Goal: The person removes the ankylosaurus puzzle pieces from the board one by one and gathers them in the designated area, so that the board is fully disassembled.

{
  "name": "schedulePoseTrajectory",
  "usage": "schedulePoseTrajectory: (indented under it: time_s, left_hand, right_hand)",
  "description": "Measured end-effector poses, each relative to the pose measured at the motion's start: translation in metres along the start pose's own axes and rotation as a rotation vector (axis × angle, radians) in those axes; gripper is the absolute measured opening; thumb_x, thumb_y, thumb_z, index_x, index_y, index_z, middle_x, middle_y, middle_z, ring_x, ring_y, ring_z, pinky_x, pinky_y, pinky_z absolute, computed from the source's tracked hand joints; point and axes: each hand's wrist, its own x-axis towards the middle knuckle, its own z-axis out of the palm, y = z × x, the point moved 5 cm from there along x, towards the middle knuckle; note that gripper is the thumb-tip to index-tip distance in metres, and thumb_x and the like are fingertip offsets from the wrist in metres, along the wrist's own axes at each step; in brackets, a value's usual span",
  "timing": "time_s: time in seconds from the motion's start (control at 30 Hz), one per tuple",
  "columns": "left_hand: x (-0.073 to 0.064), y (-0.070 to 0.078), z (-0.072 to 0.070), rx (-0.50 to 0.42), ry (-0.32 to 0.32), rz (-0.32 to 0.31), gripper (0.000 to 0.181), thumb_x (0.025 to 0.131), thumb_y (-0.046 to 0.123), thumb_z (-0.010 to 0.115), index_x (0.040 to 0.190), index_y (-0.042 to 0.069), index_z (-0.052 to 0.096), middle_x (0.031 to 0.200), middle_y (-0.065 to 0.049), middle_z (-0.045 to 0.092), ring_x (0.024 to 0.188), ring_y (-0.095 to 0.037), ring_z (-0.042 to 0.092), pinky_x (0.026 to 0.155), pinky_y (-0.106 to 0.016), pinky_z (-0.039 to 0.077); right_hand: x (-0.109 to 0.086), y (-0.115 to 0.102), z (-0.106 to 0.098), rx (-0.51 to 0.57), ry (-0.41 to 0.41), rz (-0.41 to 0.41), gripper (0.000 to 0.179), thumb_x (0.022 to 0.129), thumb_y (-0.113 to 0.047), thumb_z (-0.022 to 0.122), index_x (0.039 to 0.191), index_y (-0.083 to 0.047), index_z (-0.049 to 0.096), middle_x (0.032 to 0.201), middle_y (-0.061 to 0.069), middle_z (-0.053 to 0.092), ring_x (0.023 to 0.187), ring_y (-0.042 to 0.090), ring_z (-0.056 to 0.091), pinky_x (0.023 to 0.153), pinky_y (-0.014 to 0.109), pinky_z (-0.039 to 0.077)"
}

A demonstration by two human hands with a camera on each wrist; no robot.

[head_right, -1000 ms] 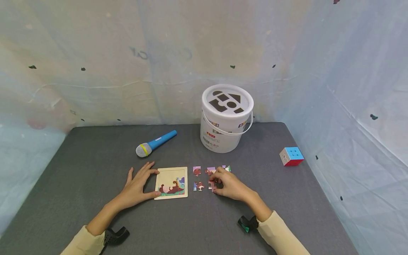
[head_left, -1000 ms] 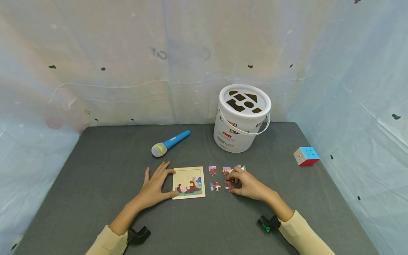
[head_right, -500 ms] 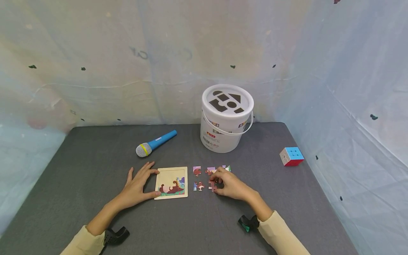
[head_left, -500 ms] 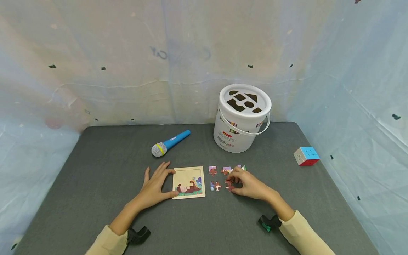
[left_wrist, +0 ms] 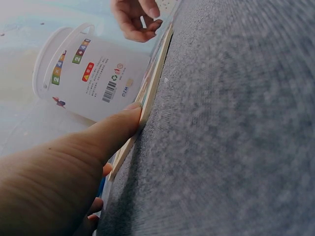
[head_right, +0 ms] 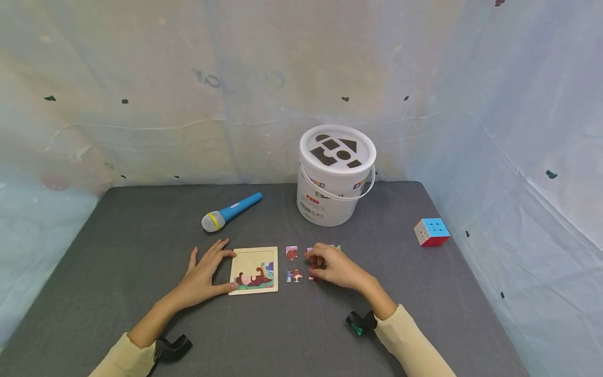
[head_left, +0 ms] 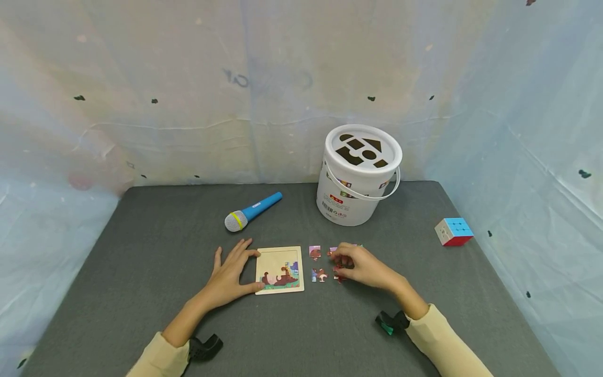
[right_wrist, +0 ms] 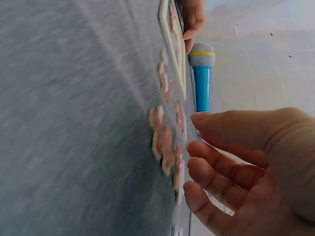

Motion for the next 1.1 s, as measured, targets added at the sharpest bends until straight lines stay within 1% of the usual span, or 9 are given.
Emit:
schedulePoseTrajectory:
  time_s: [0.1,0.17,0.27,0.37,0.57,0.67,0.77,0.9,1.1]
  left_hand:
    - [0.000,0.000,0.000,-0.001,-0.001,-0.003,0.075,0.080,0.062,0.075,0.137,0.019,0.050,0.161,-0.017,0.025,0.150,-0.040,0.015,0.106,-0.075,-0.008]
    - [0.000,0.000,0.000,0.000,-0.003,-0.004,0.075,0.080,0.062,0.074,0.137,0.019,0.050,0.161,-0.017,0.025,0.150,-0.040,0.015,0.106,-0.075,-0.008]
    - [0.000,0.000,0.000,-0.001,-0.004,-0.004,0.075,0.080,0.063,0.074,0.137,0.019,0.050,0.161,-0.017,0.025,0.150,-0.039,0.015,0.106,-0.075,-0.008]
    - [0.000,-0.001,0.000,0.003,-0.005,-0.003,0.076,0.080,0.063,0.074,0.137,0.019,0.050,0.161,-0.017,0.025,0.150,-0.039,0.015,0.106,-0.075,-0.008]
    - [0.000,-0.001,0.000,0.002,-0.005,-0.006,0.075,0.080,0.063,0.074,0.137,0.020,0.050,0.161,-0.017,0.025,0.150,-0.039,0.015,0.106,-0.075,-0.008]
    - [0.000,-0.002,0.001,0.000,-0.010,-0.011,0.075,0.080,0.062,0.074,0.138,0.020,0.050,0.161,-0.016,0.025,0.150,-0.039,0.014,0.106,-0.075,-0.008]
    - [0.000,-0.002,0.001,-0.001,-0.014,-0.014,0.076,0.080,0.063,0.074,0.138,0.020,0.050,0.162,-0.017,0.025,0.150,-0.039,0.014,0.106,-0.075,-0.008]
    - [0.000,-0.001,0.000,-0.004,-0.017,-0.017,0.075,0.080,0.063,0.074,0.138,0.020,0.050,0.162,-0.017,0.024,0.150,-0.039,0.014,0.106,-0.075,-0.008]
    - [0.000,0.000,0.000,-0.007,-0.015,-0.014,0.075,0.080,0.062,0.074,0.137,0.019,0.051,0.161,-0.017,0.025,0.150,-0.040,0.014,0.106,-0.075,-0.008]
  right_hand:
    - [0.010,-0.003,0.003,0.038,-0.013,0.018,0.023,0.089,0.000,0.072,0.111,0.001,0.069,0.095,0.008,0.066,0.081,0.014,0.058,0.071,0.033,0.052]
    - [0.018,-0.007,0.006,0.069,-0.029,0.031,0.022,0.089,0.001,0.071,0.112,0.001,0.069,0.093,0.007,0.067,0.080,0.012,0.059,0.071,0.032,0.052]
    - [0.031,-0.013,0.013,0.109,-0.064,0.020,0.022,0.091,0.001,0.069,0.113,0.003,0.068,0.092,0.006,0.067,0.080,0.011,0.060,0.071,0.030,0.052]
    - [0.044,-0.021,0.021,0.119,-0.098,-0.012,0.023,0.091,0.001,0.069,0.114,0.004,0.068,0.094,0.008,0.068,0.083,0.012,0.062,0.073,0.030,0.053]
    - [0.069,-0.036,0.036,0.064,-0.140,-0.089,0.025,0.089,0.002,0.071,0.114,0.002,0.068,0.103,0.014,0.066,0.089,0.026,0.062,0.078,0.037,0.054]
    - [0.077,-0.040,0.043,0.040,-0.171,-0.115,0.027,0.088,0.003,0.072,0.115,0.001,0.069,0.106,0.013,0.064,0.090,0.028,0.060,0.078,0.037,0.054]
    - [0.084,-0.044,0.050,0.042,-0.209,-0.128,0.028,0.088,0.004,0.072,0.115,0.000,0.069,0.108,0.012,0.064,0.094,0.026,0.061,0.081,0.035,0.054]
    - [0.090,-0.047,0.057,0.053,-0.245,-0.123,0.028,0.088,0.005,0.071,0.116,0.000,0.069,0.111,0.012,0.064,0.100,0.026,0.063,0.087,0.034,0.053]
    - [0.095,-0.046,0.064,0.016,-0.263,-0.091,0.027,0.089,0.005,0.070,0.116,-0.001,0.069,0.110,0.010,0.064,0.100,0.023,0.063,0.087,0.030,0.053]
